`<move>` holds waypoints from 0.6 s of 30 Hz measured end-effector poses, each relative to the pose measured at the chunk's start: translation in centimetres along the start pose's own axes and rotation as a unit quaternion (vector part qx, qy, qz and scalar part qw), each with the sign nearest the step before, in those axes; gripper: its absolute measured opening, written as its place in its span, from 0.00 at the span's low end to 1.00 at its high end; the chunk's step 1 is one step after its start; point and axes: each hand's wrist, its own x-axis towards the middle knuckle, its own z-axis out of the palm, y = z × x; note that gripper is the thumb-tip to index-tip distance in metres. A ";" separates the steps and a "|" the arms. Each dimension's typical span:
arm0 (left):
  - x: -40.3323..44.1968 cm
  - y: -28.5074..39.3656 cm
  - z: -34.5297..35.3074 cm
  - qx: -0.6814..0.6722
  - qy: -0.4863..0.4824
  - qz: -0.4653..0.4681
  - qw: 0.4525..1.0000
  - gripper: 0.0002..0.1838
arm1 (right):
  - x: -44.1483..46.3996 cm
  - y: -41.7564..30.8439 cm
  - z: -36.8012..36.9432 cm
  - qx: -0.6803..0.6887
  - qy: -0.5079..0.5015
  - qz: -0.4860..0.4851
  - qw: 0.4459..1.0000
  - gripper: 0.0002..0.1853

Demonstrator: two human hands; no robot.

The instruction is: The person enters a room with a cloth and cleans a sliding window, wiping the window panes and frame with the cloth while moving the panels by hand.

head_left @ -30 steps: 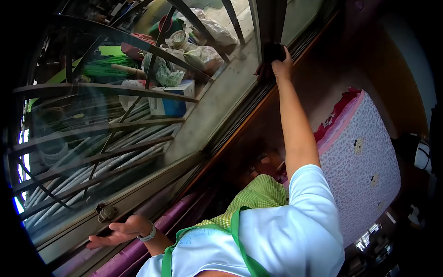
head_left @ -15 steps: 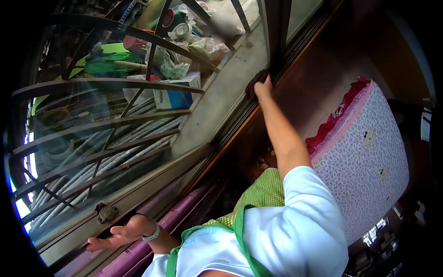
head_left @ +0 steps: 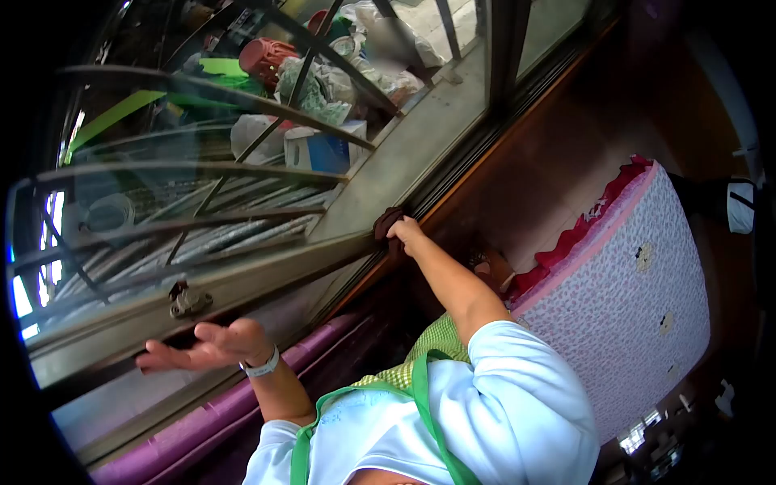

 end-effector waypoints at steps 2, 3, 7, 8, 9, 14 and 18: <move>-0.1 -0.3 -0.2 -0.024 0.003 -0.014 1.000 0.32 | -0.6 0.6 -1.4 0.142 -0.147 0.021 0.979 0.15; -0.1 -0.4 -0.7 -0.033 -0.004 -0.012 0.999 0.32 | -0.4 1.0 -2.1 0.137 -0.171 -0.008 0.976 0.16; -0.7 -1.6 -4.3 -0.174 -0.081 -0.005 0.981 0.31 | -3.7 -1.3 -6.3 0.144 -0.234 -0.019 0.961 0.12; -1.2 -1.9 -4.8 -0.186 -0.075 -0.024 0.979 0.30 | -4.6 -1.8 -7.2 0.135 -0.219 -0.028 0.966 0.13; -1.9 -2.2 -5.7 -0.199 -0.068 -0.044 0.977 0.29 | -5.1 -2.1 -7.9 0.133 -0.196 -0.019 0.971 0.16; -5.6 -4.8 -11.3 -0.080 -0.167 -0.113 0.976 0.26 | -5.7 -3.2 -9.8 -0.005 -0.072 -0.060 0.996 0.16; -9.4 -6.2 -14.7 -0.008 -0.204 -0.215 0.955 0.24 | -7.2 -4.6 -7.7 -0.042 -0.055 -0.042 0.997 0.15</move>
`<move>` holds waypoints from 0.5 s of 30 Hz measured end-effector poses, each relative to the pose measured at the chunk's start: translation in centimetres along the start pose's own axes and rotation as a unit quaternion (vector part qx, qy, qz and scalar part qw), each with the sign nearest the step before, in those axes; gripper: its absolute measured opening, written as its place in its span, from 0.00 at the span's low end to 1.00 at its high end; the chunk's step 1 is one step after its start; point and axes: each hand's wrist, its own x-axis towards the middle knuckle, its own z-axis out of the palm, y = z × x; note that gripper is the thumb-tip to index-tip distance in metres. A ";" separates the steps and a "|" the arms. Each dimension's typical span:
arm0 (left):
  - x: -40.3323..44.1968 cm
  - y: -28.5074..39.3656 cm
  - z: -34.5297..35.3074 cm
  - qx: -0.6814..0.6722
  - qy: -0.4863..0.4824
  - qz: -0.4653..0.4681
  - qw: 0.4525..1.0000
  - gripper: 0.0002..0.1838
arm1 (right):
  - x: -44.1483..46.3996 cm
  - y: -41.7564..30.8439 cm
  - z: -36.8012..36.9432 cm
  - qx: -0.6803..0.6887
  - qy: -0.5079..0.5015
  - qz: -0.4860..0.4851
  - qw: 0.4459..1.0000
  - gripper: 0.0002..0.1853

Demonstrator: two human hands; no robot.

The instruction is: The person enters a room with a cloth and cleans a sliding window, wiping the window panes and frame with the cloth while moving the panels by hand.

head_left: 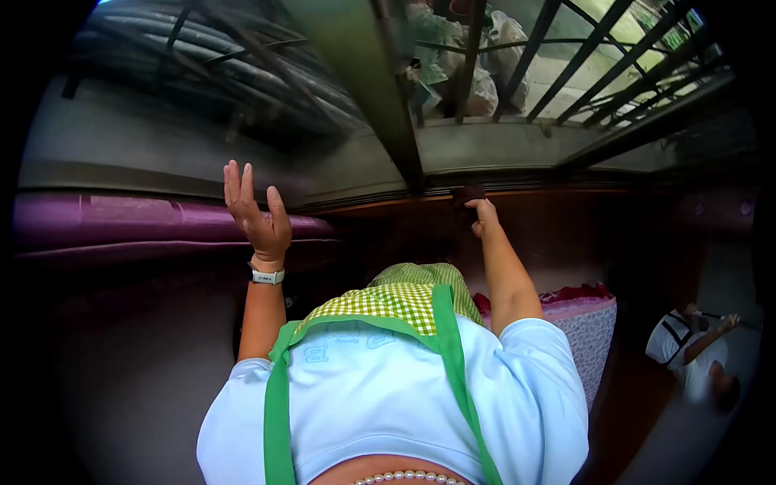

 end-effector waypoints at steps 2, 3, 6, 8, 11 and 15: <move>-2.4 -1.7 -0.5 0.010 -0.019 -0.066 0.998 0.25 | 0.6 0.0 1.3 -0.027 -0.037 -0.005 0.999 0.15; -3.7 -2.4 -0.7 0.014 -0.013 -0.075 0.997 0.25 | 1.0 0.1 1.6 -0.039 -0.065 -0.008 0.997 0.14; -7.3 -3.8 -1.9 0.025 -0.065 -0.196 0.978 0.27 | -0.5 -1.2 3.2 -0.107 -0.069 -0.009 0.992 0.12; -9.7 -5.2 -2.3 0.022 -0.090 -0.240 0.966 0.27 | -0.7 -1.4 4.8 -0.140 -0.064 0.001 0.988 0.11; -12.3 -5.8 -2.5 0.011 -0.138 -0.288 0.947 0.27 | -0.8 -1.3 5.5 -0.146 -0.043 0.024 0.988 0.11; -12.7 -5.9 -2.6 -0.005 -0.182 -0.287 0.941 0.26 | -2.0 -0.1 8.0 -0.117 -0.006 0.046 0.992 0.17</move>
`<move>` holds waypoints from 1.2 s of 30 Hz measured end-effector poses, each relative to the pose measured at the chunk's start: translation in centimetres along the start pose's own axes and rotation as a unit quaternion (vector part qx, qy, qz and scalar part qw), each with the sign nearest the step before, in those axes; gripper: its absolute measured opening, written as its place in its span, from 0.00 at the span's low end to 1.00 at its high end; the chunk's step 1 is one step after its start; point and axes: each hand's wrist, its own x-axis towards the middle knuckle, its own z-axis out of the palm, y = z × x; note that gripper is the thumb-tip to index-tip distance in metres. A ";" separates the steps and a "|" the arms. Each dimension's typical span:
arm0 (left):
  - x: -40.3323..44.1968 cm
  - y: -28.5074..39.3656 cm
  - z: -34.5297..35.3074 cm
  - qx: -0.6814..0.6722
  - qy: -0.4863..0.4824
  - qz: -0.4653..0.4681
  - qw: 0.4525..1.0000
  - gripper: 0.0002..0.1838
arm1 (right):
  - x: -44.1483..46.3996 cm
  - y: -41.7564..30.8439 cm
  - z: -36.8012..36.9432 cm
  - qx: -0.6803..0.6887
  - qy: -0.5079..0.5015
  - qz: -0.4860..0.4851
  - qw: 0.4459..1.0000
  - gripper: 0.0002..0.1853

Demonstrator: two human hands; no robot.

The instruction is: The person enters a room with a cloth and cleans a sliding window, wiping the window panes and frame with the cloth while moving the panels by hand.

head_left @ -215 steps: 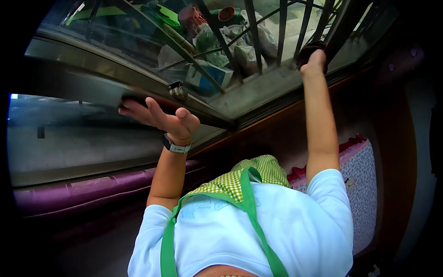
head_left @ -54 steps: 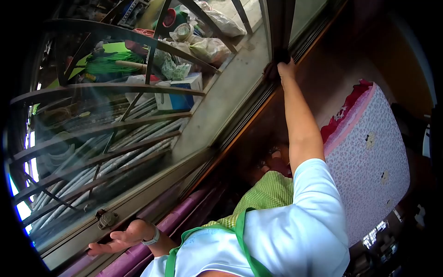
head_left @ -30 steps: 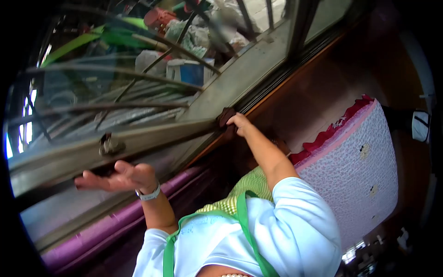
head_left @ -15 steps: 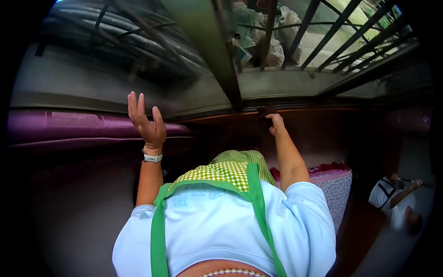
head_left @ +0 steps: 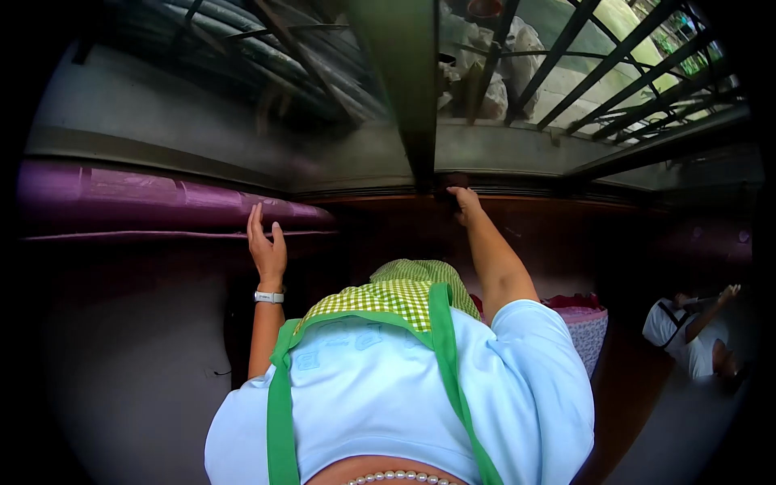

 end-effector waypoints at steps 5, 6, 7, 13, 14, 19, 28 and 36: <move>3.6 8.8 0.9 -0.059 0.073 0.142 0.985 0.27 | 4.4 3.4 0.8 0.034 0.027 0.033 0.999 0.32; 4.8 11.3 1.4 -0.041 0.085 0.200 0.975 0.29 | 6.2 4.0 0.6 0.041 0.038 0.038 0.998 0.33; 5.9 13.1 2.3 -0.038 0.103 0.248 0.962 0.30 | 7.5 4.9 0.5 0.045 0.009 0.031 0.998 0.34; 10.0 19.5 7.9 0.035 0.225 0.420 0.878 0.42 | 11.0 9.4 4.0 0.053 0.035 -0.092 0.994 0.37; 9.5 20.3 8.3 0.094 0.237 0.399 0.881 0.42 | 10.3 9.6 4.3 0.059 0.052 -0.106 0.991 0.42; 9.7 20.6 11.5 -0.128 0.192 0.351 0.907 0.51 | 11.3 9.2 4.9 0.063 0.149 -0.130 0.978 0.26; 11.7 22.2 13.5 -0.052 0.338 0.354 0.870 0.56 | 10.1 8.0 3.5 0.040 0.105 -0.162 0.980 0.29; 12.8 20.6 12.5 -0.010 0.409 0.399 0.821 0.54 | 10.2 7.8 4.3 0.025 0.180 -0.171 0.969 0.31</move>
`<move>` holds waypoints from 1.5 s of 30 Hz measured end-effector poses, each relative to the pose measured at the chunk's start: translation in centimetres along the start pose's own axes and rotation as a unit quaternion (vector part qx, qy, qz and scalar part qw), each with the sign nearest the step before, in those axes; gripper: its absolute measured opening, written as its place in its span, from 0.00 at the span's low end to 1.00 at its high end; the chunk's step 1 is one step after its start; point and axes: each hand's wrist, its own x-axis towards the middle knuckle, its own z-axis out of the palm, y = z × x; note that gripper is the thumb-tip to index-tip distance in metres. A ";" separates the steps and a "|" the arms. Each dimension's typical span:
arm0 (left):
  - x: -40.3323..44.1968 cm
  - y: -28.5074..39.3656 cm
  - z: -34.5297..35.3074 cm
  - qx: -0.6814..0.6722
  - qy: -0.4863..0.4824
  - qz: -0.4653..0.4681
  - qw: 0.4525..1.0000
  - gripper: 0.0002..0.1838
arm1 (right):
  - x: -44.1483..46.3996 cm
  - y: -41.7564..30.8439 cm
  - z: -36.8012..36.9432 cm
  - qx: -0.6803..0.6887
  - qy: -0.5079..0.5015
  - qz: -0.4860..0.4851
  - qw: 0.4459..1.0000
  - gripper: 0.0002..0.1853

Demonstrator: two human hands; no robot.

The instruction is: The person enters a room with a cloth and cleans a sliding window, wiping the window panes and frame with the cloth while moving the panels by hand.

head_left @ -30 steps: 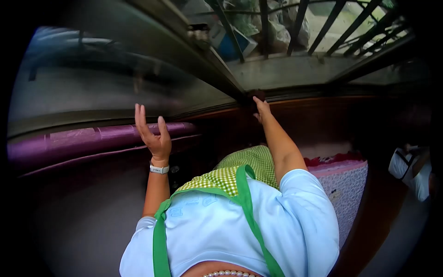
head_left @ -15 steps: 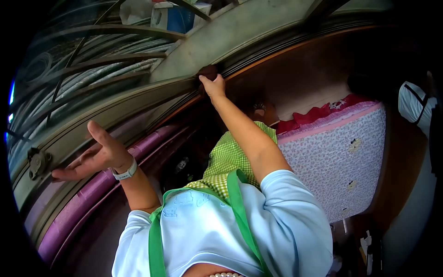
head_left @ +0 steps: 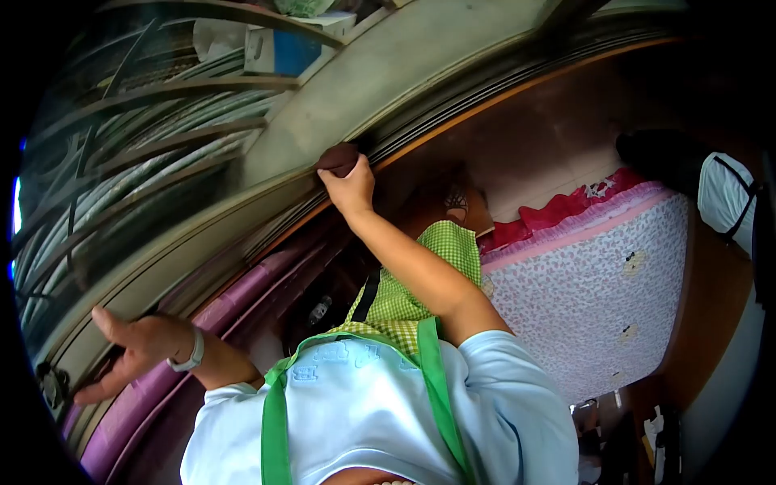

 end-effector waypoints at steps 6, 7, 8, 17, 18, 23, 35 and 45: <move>0.8 -1.6 0.4 -0.063 0.031 0.059 0.996 0.42 | 0.2 0.8 -1.0 0.079 -0.026 -0.058 0.995 0.27; 1.5 -1.1 0.8 -0.038 0.024 0.097 0.994 0.36 | 0.1 0.8 -1.2 0.094 -0.026 -0.076 0.992 0.27; 1.1 -0.8 0.7 -0.007 0.020 0.134 0.991 0.31 | 0.2 0.8 -1.3 0.095 -0.031 -0.091 0.991 0.27; -4.2 -0.2 -0.9 -0.164 -0.025 0.152 0.974 0.27 | 1.5 3.4 -1.4 0.012 0.054 -0.426 0.903 0.29; -5.5 -0.4 -2.6 -0.202 -0.018 0.140 0.969 0.27 | 2.0 3.3 -1.1 -0.057 0.094 -0.433 0.895 0.28; -11.6 -3.5 -5.8 -0.390 -0.103 -0.004 0.915 0.25 | 1.3 2.0 -0.5 -0.103 0.154 -0.446 0.876 0.28; -36.7 -13.0 -10.4 -0.370 0.009 -0.329 0.869 0.25 | 12.8 -1.5 -7.9 0.223 0.116 -0.410 0.877 0.30; -35.9 -18.7 -17.4 -0.431 0.149 -0.536 0.711 0.26 | 3.1 4.7 4.4 0.114 0.160 -0.553 0.809 0.22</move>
